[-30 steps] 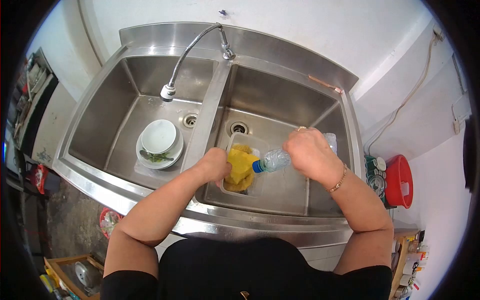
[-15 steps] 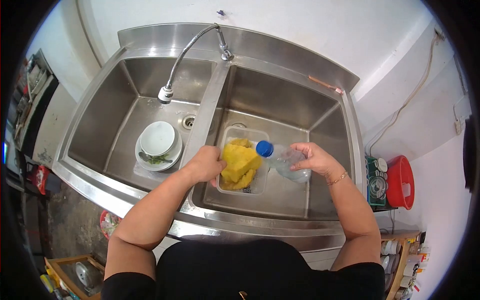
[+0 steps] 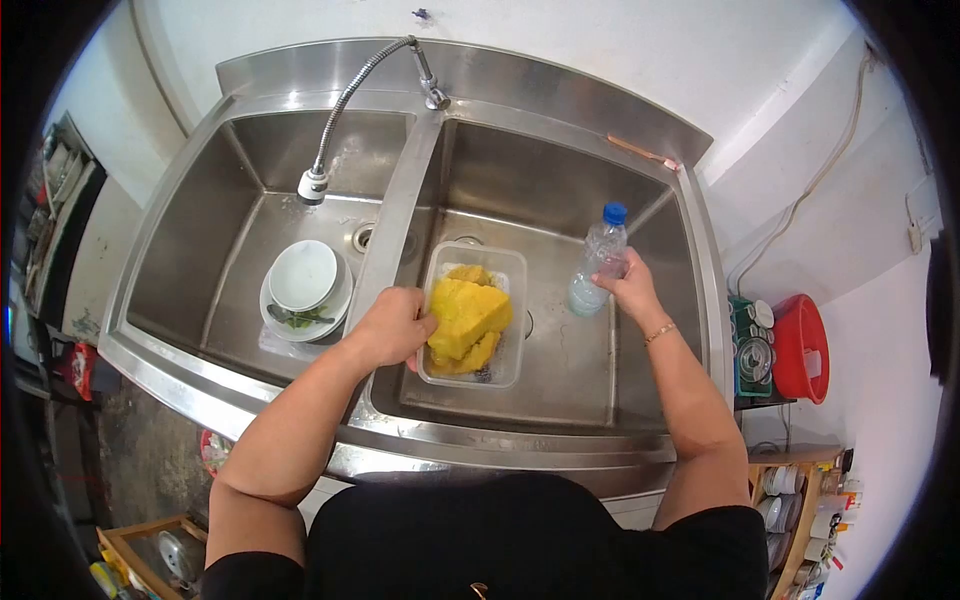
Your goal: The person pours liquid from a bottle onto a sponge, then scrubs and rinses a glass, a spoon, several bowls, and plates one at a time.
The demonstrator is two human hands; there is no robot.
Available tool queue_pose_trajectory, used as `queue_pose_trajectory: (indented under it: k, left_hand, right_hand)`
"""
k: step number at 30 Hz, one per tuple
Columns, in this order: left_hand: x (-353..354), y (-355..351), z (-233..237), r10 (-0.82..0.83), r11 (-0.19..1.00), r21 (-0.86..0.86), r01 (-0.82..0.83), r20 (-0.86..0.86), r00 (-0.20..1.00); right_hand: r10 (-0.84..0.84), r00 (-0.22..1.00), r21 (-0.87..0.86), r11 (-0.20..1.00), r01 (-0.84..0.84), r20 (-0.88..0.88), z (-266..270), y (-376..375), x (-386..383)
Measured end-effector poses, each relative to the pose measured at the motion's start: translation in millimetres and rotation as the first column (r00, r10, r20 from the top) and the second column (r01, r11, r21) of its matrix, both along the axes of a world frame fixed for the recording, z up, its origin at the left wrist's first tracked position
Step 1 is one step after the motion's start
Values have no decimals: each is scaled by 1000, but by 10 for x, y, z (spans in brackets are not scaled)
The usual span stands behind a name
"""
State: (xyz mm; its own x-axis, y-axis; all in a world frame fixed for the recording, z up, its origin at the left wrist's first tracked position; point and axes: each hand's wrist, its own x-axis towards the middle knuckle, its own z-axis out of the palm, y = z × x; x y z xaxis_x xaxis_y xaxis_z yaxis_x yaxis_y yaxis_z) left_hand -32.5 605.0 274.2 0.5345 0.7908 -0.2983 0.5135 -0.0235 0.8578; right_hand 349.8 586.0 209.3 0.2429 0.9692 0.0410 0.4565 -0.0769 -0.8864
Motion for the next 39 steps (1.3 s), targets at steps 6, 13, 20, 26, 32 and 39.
queue_pose_trajectory:
  k: [6, 13, 20, 26, 32, 39]
  left_hand:
    - [-10, 9, -12, -40, 999, 20, 42, -89, 995]
    - [9, 12, 60, -70, 997, 18, 72, -105, 992]
    - [-1, 8, 74, -103, 993, 51, 111, -127, 986]
    - [-11, 20, -29, -109, 978, 152, 142, -205, 973]
    - [-2, 27, -80, -90, 972, 191, 136, -230, 969]
    - [-5, 49, -51, -115, 962, 223, 160, -202, 973]
  right_hand:
    - [-204, 977, -41, 978, 207, 63, 152, 371, -67]
    - [-104, 989, 395, 917, 52, 109, 1124, 1575, -452]
    - [-276, 887, 390, 913, 121, 371, 1105, 2776, -898]
    - [-311, 884, 369, 913, 175, 349, 942, 3266, -1103]
    - [-188, 959, 260, 957, 130, 211, 712, 3584, -940]
    - [-393, 883, 399, 875, 273, 257, 717, 3364, -1015]
